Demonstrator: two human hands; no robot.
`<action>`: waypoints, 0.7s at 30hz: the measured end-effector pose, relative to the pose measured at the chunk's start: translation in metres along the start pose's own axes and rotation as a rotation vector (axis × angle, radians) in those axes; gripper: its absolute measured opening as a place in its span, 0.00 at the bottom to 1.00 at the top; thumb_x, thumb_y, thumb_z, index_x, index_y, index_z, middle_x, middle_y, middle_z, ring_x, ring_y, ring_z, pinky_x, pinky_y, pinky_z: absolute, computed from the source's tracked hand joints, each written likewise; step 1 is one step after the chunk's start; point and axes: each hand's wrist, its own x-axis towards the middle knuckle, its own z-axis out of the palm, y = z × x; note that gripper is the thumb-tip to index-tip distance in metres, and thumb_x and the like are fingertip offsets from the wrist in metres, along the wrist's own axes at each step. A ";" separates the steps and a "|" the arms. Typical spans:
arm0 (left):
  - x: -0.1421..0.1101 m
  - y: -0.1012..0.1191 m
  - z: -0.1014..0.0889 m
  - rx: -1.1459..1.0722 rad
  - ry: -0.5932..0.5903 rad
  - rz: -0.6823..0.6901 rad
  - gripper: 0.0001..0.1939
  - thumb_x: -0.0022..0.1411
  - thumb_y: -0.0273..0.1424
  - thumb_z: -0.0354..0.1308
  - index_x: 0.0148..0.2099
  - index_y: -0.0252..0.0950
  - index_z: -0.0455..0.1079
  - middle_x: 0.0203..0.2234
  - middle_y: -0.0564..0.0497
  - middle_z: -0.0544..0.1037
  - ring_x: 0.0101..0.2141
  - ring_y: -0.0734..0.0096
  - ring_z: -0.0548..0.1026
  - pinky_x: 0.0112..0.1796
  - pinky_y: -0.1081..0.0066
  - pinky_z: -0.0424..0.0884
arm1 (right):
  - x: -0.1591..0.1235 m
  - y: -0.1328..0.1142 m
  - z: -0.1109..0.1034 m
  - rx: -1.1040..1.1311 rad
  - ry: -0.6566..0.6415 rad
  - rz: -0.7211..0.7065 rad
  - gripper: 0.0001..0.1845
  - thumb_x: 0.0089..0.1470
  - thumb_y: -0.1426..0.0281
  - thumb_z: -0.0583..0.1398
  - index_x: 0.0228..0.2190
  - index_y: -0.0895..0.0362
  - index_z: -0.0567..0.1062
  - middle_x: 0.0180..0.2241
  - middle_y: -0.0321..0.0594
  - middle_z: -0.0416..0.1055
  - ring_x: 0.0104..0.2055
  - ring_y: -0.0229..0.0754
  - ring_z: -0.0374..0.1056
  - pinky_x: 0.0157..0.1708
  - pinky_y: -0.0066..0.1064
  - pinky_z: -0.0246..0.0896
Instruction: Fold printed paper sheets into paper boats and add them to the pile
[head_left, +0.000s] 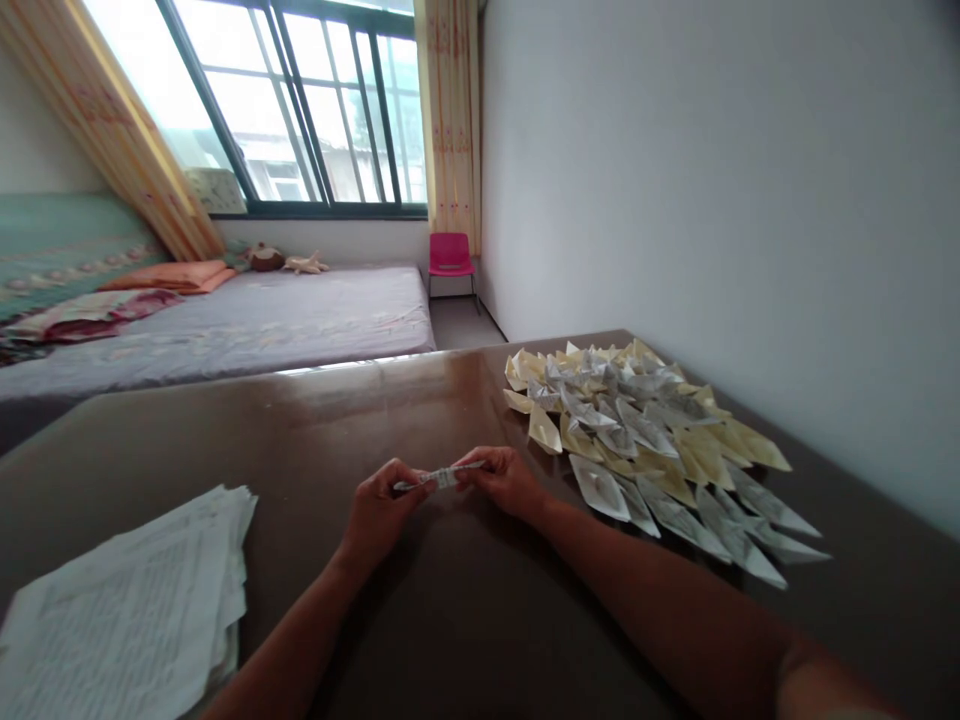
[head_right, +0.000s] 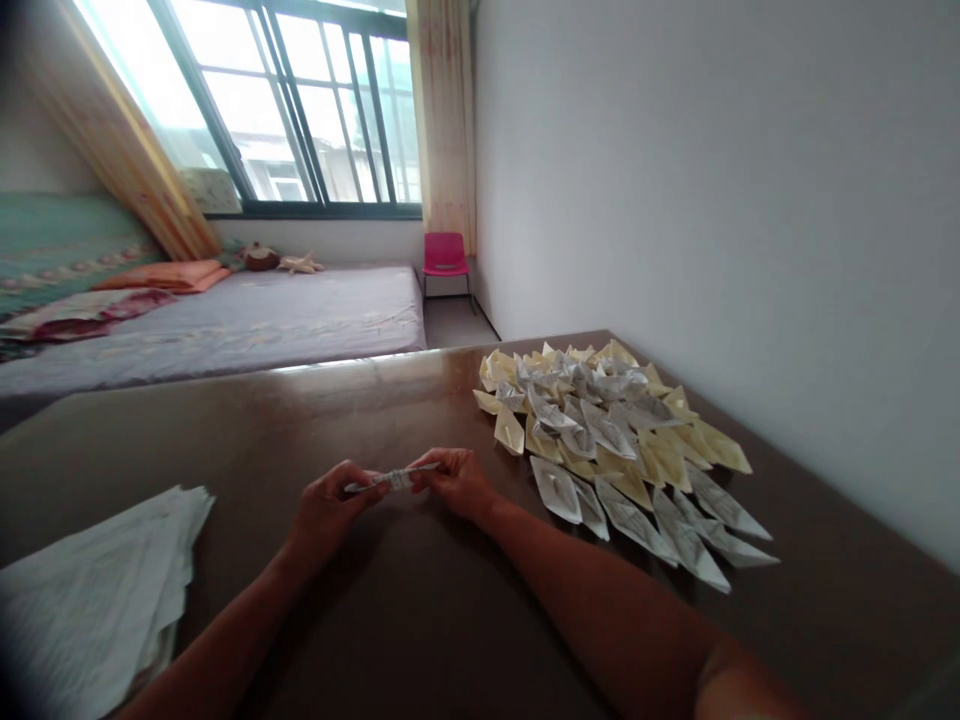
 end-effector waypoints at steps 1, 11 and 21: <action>0.001 -0.001 -0.001 0.004 -0.011 0.001 0.14 0.47 0.39 0.65 0.25 0.37 0.66 0.27 0.54 0.80 0.27 0.70 0.75 0.29 0.72 0.70 | 0.001 0.002 -0.001 -0.030 0.004 -0.023 0.14 0.46 0.60 0.65 0.30 0.58 0.79 0.23 0.36 0.74 0.24 0.35 0.67 0.28 0.27 0.61; 0.008 -0.010 -0.008 0.107 -0.060 0.028 0.17 0.53 0.46 0.61 0.34 0.36 0.70 0.25 0.54 0.77 0.28 0.69 0.75 0.29 0.73 0.69 | 0.000 0.009 0.003 -0.492 0.056 -0.148 0.15 0.56 0.63 0.56 0.30 0.57 0.80 0.22 0.34 0.74 0.25 0.36 0.67 0.26 0.25 0.59; 0.001 -0.013 -0.009 0.019 -0.130 0.010 0.26 0.52 0.49 0.58 0.45 0.34 0.71 0.29 0.47 0.81 0.31 0.62 0.79 0.37 0.62 0.73 | -0.025 -0.112 -0.128 -0.866 0.620 -0.206 0.17 0.59 0.66 0.53 0.43 0.61 0.76 0.41 0.46 0.74 0.41 0.41 0.69 0.42 0.32 0.62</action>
